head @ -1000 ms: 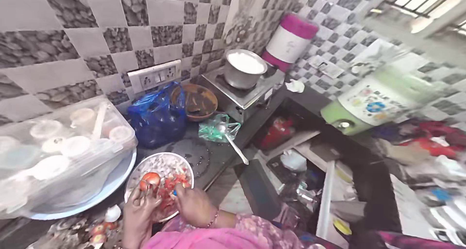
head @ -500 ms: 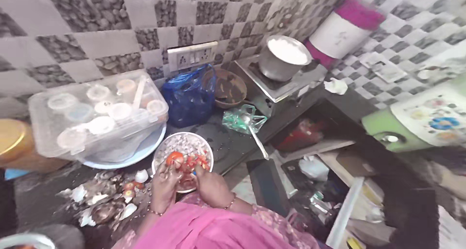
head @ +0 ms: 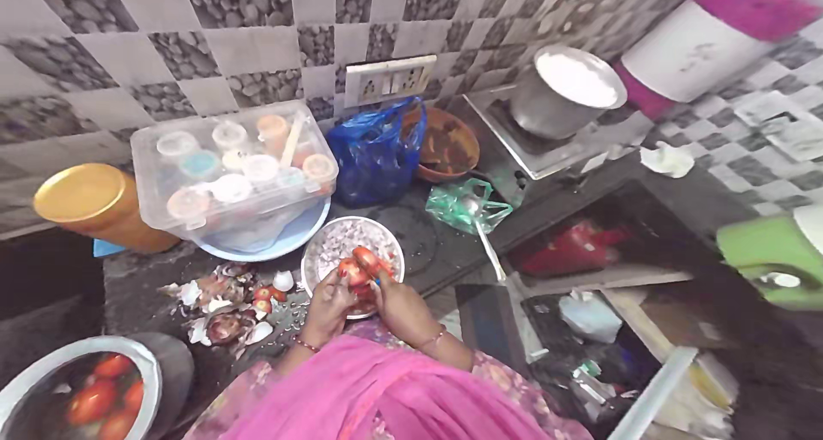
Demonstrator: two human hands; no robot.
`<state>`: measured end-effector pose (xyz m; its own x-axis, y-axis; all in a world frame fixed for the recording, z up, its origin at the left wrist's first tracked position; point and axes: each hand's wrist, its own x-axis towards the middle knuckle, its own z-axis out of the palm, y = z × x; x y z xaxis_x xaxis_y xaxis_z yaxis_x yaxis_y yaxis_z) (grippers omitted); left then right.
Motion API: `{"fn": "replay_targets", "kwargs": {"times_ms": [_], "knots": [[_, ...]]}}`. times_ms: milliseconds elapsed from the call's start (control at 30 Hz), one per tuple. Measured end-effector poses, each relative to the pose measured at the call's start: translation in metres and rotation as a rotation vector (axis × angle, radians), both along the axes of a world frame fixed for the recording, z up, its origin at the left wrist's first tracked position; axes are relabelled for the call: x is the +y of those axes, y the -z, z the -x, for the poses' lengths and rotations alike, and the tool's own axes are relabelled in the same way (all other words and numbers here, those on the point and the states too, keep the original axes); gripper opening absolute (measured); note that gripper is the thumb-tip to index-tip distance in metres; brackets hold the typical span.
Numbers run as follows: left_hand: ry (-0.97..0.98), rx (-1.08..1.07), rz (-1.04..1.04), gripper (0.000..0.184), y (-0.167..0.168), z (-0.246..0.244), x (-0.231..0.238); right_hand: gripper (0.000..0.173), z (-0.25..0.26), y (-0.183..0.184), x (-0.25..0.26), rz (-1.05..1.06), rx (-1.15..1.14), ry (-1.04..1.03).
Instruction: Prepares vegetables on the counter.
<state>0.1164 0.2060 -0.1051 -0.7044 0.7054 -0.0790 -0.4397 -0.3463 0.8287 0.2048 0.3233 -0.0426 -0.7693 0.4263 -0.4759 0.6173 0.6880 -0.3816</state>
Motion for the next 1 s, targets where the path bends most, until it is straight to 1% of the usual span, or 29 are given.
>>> {"fn": "replay_targets", "kwargs": {"times_ms": [100,200,267,300,333,367,400,433,467,533,567,633,700,767,833,867,933,1000], "knots": [[0.069,0.007,-0.023,0.030,0.002,0.007,-0.004,0.044,-0.009,0.014,0.015,0.240,0.186,-0.027],[0.131,-0.070,0.031,0.028,-0.006,0.012,-0.009,0.036,-0.018,0.030,0.024,0.558,0.384,-0.020],[0.155,-0.109,0.069,0.029,-0.011,0.016,-0.012,0.026,-0.024,0.024,0.027,0.716,0.482,0.042],[0.170,-0.109,0.088,0.029,-0.013,0.019,-0.013,0.023,-0.026,0.017,0.029,0.724,0.550,0.070],[0.187,-0.100,0.108,0.026,-0.014,0.022,-0.015,0.020,-0.027,0.012,0.032,0.651,0.634,0.072],[0.210,-0.075,0.127,0.021,-0.014,0.025,-0.018,0.025,-0.027,0.011,0.037,0.517,0.712,0.048],[0.241,-0.043,0.147,0.017,-0.014,0.027,-0.021,0.035,-0.027,0.009,0.043,0.350,0.747,-0.013],[0.281,-0.009,0.160,0.016,-0.014,0.029,-0.023,0.047,-0.026,0.005,0.049,0.221,0.716,-0.104],[0.332,0.021,0.168,0.017,-0.012,0.031,-0.026,0.055,-0.023,0.002,0.054,0.139,0.646,-0.212],[0.433,0.063,0.195,0.023,-0.009,0.035,-0.029,0.063,-0.016,0.003,0.058,0.084,0.494,-0.371],[0.460,0.084,0.220,0.026,-0.008,0.035,-0.030,0.062,-0.013,0.007,0.058,0.084,0.473,-0.422],[0.444,0.113,0.234,0.032,-0.005,0.034,-0.030,0.052,-0.010,0.019,0.057,0.090,0.532,-0.455],[0.363,0.109,0.168,0.034,0.004,0.029,-0.031,0.045,-0.009,0.027,0.052,0.111,0.605,-0.398],[0.239,0.071,0.090,0.029,0.009,0.019,-0.028,0.043,-0.010,0.035,0.044,0.111,0.669,-0.270],[0.089,-0.028,0.055,0.028,0.004,0.011,-0.024,0.044,-0.010,0.042,0.035,0.082,0.708,-0.104],[0.001,-0.068,0.071,0.027,-0.001,0.011,-0.022,0.045,-0.010,0.044,0.033,0.067,0.719,-0.029],[-0.106,-0.094,0.075,0.033,-0.004,0.019,-0.021,0.047,-0.007,0.047,0.037,0.005,0.732,0.076],[-0.083,-0.037,0.087,0.048,-0.002,0.031,-0.025,0.048,0.000,0.051,0.055,-0.052,0.691,0.119]]}}
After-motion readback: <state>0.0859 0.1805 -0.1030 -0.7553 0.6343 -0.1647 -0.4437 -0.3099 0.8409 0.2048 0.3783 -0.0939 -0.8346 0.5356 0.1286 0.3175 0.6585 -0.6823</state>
